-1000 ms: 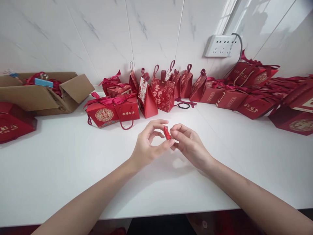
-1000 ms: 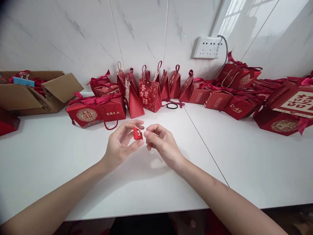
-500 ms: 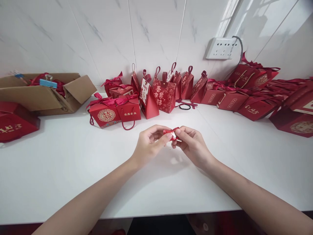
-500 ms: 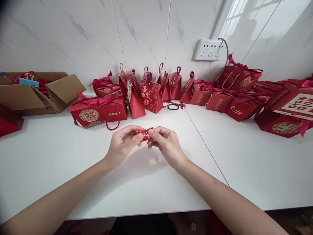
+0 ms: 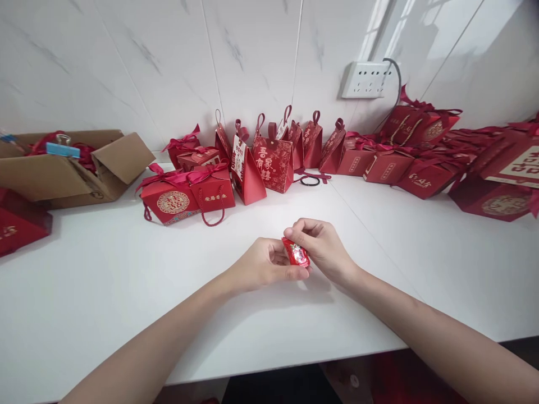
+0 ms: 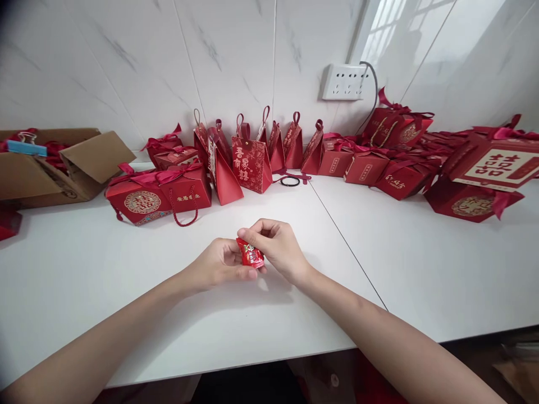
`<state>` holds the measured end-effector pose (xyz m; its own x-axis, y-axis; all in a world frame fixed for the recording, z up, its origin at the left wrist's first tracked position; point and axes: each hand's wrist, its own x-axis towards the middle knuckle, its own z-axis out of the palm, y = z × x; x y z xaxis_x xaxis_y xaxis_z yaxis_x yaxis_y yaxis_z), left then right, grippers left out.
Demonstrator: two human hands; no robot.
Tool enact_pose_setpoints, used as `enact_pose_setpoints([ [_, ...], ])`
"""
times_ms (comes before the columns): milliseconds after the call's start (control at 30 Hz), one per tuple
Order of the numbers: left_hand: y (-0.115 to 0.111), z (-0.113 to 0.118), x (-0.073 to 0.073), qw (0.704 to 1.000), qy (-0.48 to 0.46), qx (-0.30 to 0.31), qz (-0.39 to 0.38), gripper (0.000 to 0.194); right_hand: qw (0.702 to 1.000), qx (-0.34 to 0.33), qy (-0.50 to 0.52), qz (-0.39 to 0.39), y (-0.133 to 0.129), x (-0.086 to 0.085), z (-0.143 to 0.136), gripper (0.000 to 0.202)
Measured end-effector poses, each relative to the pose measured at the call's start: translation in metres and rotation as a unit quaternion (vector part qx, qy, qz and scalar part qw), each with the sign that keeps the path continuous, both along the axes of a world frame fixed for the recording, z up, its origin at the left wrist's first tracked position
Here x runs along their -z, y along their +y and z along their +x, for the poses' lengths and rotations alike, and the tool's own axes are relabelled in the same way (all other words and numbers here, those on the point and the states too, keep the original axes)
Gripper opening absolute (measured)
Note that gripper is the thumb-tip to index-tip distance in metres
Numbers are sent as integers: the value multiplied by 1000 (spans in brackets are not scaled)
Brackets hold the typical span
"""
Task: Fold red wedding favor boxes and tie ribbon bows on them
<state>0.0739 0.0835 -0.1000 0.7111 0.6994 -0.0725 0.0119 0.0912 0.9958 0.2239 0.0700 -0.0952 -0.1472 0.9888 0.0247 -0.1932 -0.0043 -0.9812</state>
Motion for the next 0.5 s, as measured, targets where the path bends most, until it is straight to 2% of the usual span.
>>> enact_pose_setpoints([
  [167, 2, -6, -2, 996, -57, 60, 27, 28, 997, -74, -1, -8, -2, -5, 2, 31],
  [500, 1, -8, -6, 992, -37, 114, 45, 21, 994, -108, -2, -15, -3, -4, 2, 33],
])
